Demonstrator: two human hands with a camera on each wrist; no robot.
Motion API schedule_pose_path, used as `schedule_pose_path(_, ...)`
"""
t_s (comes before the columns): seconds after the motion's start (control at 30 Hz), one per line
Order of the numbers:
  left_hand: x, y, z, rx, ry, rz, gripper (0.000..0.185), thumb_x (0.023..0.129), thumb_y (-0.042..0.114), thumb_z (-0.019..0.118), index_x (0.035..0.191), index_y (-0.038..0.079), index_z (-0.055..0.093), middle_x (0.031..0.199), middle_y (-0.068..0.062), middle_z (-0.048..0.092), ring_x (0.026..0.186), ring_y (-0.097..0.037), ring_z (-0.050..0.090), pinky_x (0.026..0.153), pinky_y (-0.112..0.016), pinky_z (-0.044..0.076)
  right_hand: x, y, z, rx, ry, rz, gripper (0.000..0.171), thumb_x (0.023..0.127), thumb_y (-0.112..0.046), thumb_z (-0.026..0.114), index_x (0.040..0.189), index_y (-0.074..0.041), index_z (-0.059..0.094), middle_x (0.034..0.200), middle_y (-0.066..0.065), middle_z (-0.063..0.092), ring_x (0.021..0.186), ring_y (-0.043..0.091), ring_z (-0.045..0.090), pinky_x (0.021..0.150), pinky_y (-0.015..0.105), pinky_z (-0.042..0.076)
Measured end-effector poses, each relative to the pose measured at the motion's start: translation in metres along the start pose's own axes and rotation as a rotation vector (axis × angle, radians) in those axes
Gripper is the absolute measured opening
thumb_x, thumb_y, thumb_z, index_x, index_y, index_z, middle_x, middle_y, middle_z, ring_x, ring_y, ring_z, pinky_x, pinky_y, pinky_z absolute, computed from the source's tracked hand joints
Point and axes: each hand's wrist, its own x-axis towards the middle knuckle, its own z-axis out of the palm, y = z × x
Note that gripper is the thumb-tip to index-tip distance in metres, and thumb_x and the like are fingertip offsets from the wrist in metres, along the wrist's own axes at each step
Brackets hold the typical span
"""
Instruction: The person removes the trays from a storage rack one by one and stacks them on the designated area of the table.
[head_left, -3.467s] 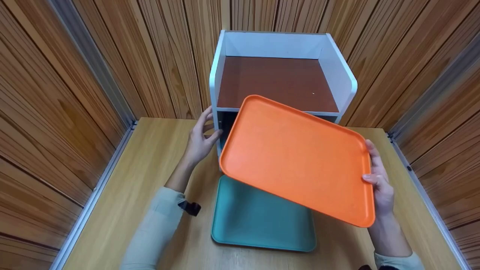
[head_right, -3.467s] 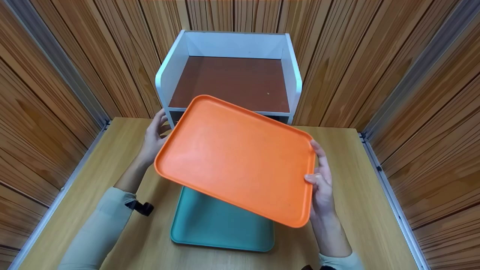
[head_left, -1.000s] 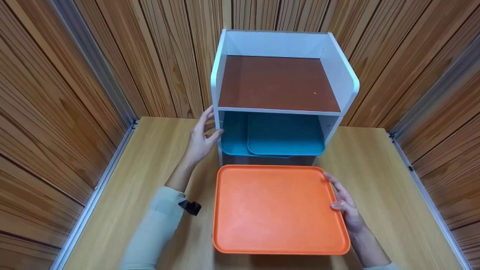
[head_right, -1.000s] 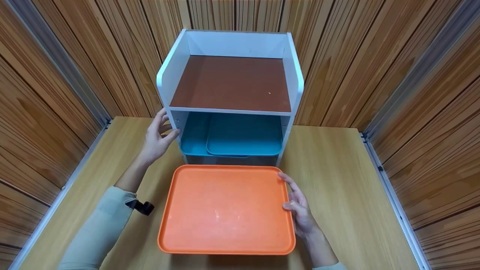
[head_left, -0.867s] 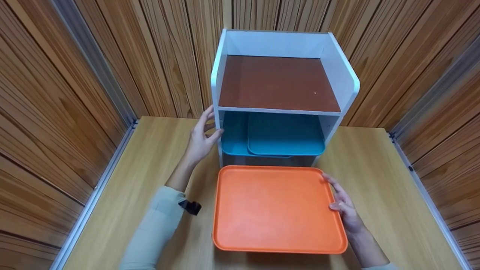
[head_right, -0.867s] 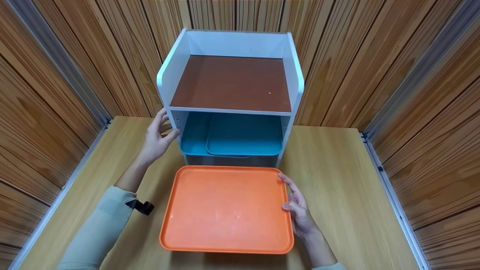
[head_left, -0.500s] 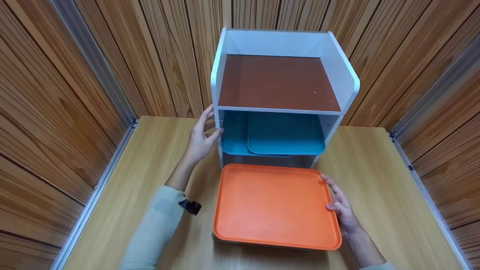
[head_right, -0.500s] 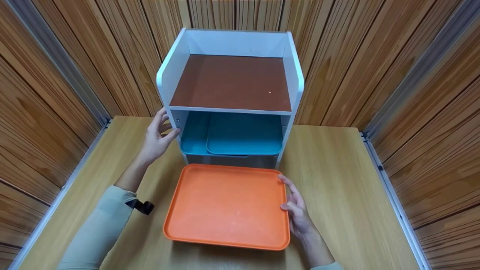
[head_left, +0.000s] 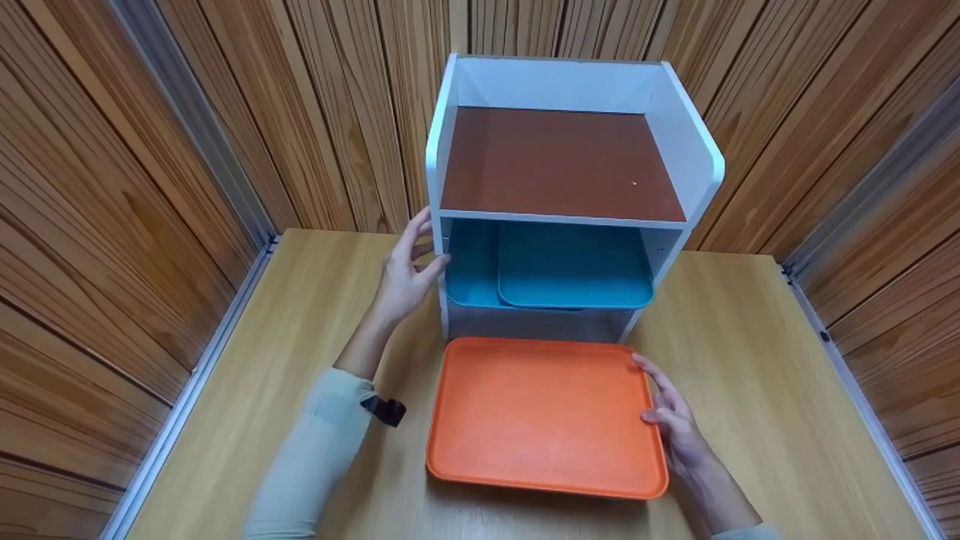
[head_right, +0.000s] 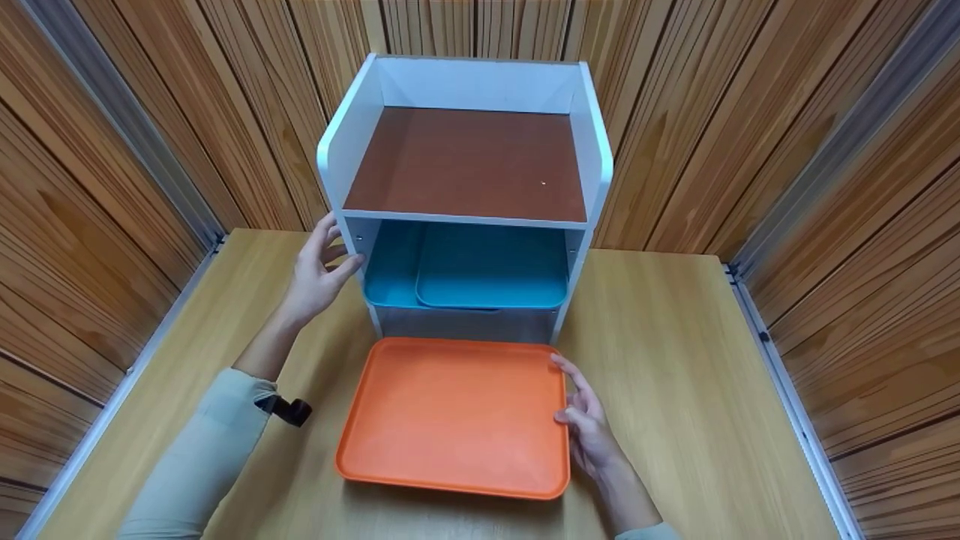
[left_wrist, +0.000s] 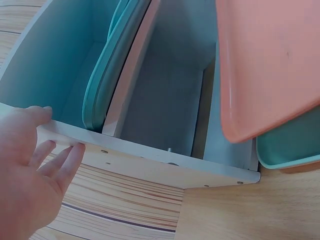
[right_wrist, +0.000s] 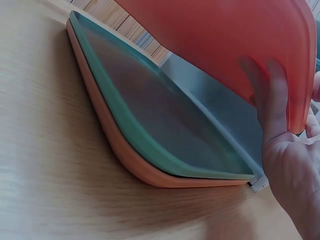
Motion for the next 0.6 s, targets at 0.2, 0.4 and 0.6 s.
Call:
schedule_pose_path(0.2,0.0,0.001,0.0,0.002,0.004,-0.011,0.077,0.111,0.008,0.069,0.177,0.02,0.034,0.17,-0.018,0.053,0.149,-0.043,0.066,0.116,-0.061,0.062,0.0,0.006,0.001,0.034,0.048,0.023,0.085,0.101,0.015,0.037,0.167,-0.037,0.047,0.169,-0.02,0.04,0.124,0.008,0.074,0.098,0.025,0.069)
schedule_pose_path(0.4,0.0,0.001,0.0,0.004,0.004,-0.013,0.076,0.111,0.007,0.069,0.177,0.02,0.034,0.169,-0.017,0.054,0.149,-0.044,0.066,0.117,-0.061,0.061,0.0,0.011,-0.001,0.032,0.056,0.034,0.085,0.101,0.016,0.037,0.167,-0.036,0.047,0.168,-0.018,0.038,0.12,0.004,0.07,0.096,0.021,0.067)
schedule_pose_path(0.6,0.0,0.002,0.0,0.011,0.006,-0.003,0.075,0.111,0.007,0.068,0.177,0.018,0.034,0.169,-0.018,0.054,0.149,-0.045,0.065,0.117,-0.062,0.061,0.0,0.017,-0.003,-0.035,0.089,0.049,0.085,0.098,0.016,0.04,0.165,-0.036,0.049,0.167,-0.016,0.037,0.136,0.004,0.06,0.1,0.022,0.064)
